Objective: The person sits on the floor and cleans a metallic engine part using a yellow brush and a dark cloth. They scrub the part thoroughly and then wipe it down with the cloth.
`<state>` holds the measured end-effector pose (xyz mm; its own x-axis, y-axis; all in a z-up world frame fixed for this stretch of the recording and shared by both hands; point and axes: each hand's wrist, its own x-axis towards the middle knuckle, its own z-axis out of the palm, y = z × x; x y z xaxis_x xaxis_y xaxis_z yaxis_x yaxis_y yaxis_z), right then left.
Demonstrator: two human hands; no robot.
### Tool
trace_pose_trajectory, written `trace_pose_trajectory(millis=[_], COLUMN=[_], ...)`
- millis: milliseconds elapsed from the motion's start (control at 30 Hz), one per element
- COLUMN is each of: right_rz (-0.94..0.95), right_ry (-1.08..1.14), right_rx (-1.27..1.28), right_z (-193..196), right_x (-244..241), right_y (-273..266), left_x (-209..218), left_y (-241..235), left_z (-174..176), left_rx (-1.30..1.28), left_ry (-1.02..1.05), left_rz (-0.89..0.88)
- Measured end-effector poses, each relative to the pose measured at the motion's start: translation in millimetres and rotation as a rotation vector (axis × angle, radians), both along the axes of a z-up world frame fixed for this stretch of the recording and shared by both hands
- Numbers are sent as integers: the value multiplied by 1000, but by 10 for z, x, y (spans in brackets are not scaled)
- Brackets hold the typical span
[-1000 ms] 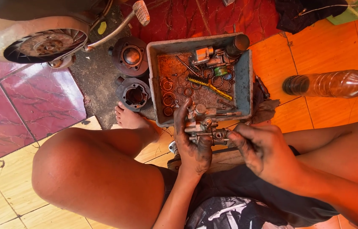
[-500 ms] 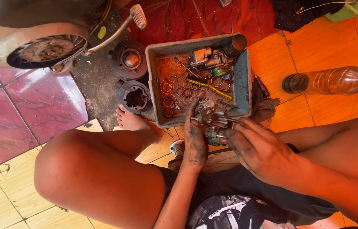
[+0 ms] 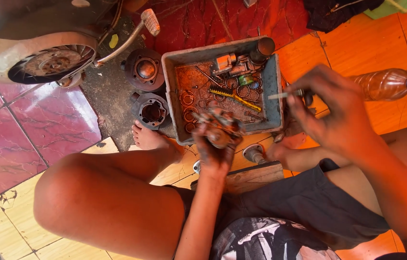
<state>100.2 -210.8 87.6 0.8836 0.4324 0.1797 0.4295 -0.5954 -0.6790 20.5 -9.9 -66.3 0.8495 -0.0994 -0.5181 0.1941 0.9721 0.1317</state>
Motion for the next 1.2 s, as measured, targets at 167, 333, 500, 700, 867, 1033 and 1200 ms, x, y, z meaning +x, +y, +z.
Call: trace_pose_trajectory(millis=[167,333,500,700,867,1033,1200], right_rz=[-89,-47,-25,231,287,268,255], right_ry=[390,705,818,675,811,821,759], right_rx=[-80,-197,-556,-828,-927,-919,-896], right_z=[-1682,-2951,-3022,-3273,-3148,-3085,-3197], right_x=[-39,-338,-314,-402,-376,-351,-416], right_y=[-172,-232,-364,-417,-317,-327,-466], left_x=[139,84,-69,-385,-341,-235,-277], left_y=[461,836,1045,1608,1506,1191,1147], left_z=[113,551,1427,1689,1471,1409,1269], left_rx=[-106,-54,64,140,322,206,142], left_ry=[224,122,-9,-495,-331,-312,-309], left_rz=[143,258,459,190,378,306,130])
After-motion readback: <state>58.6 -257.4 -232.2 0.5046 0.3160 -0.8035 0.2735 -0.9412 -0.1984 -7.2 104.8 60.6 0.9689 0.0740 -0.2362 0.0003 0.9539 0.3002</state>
